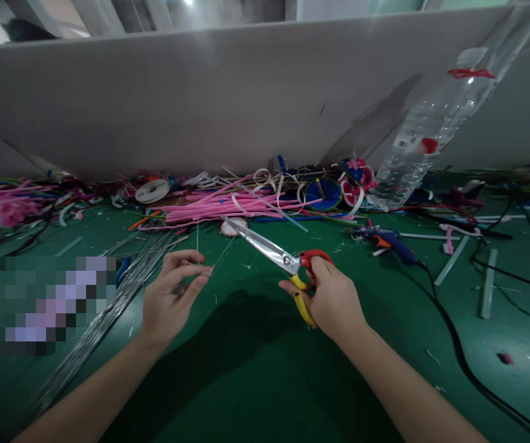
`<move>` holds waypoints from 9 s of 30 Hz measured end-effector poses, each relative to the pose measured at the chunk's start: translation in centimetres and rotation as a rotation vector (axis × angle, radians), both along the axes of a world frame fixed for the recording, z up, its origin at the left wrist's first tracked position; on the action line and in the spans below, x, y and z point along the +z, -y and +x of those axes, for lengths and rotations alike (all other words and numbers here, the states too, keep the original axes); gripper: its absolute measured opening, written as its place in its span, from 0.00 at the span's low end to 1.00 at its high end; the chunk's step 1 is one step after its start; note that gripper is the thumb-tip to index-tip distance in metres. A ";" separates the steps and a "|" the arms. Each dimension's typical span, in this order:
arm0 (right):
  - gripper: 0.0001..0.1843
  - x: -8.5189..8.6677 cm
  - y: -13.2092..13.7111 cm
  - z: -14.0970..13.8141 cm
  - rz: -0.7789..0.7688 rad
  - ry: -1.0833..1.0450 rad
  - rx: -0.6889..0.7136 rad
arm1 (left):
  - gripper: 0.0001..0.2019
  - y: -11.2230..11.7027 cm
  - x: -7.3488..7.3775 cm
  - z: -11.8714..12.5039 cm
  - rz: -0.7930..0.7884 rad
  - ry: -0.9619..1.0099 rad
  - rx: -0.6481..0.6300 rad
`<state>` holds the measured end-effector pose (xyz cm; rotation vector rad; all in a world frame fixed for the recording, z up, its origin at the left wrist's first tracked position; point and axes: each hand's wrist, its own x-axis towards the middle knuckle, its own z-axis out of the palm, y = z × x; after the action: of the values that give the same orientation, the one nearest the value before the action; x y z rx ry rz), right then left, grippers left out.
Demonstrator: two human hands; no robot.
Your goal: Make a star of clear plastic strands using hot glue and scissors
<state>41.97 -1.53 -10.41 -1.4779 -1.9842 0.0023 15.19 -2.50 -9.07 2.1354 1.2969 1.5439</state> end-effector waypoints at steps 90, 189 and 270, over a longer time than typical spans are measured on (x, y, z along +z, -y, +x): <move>0.15 0.5 -0.5 1.1 0.519 0.449 0.108 | 0.04 0.7 1.0 0.0 0.092 -0.141 0.018; 0.14 0.9 1.5 -1.0 0.383 0.413 0.045 | 0.23 2.5 -0.7 2.8 -0.575 0.472 -0.287; 0.14 1.3 0.2 1.3 0.317 0.383 0.185 | 0.09 1.3 0.6 0.5 -0.072 0.231 -0.187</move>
<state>43.23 -1.70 -9.09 -1.1482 -2.2880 -0.5276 15.69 -3.81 -8.46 1.9080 1.0304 1.5843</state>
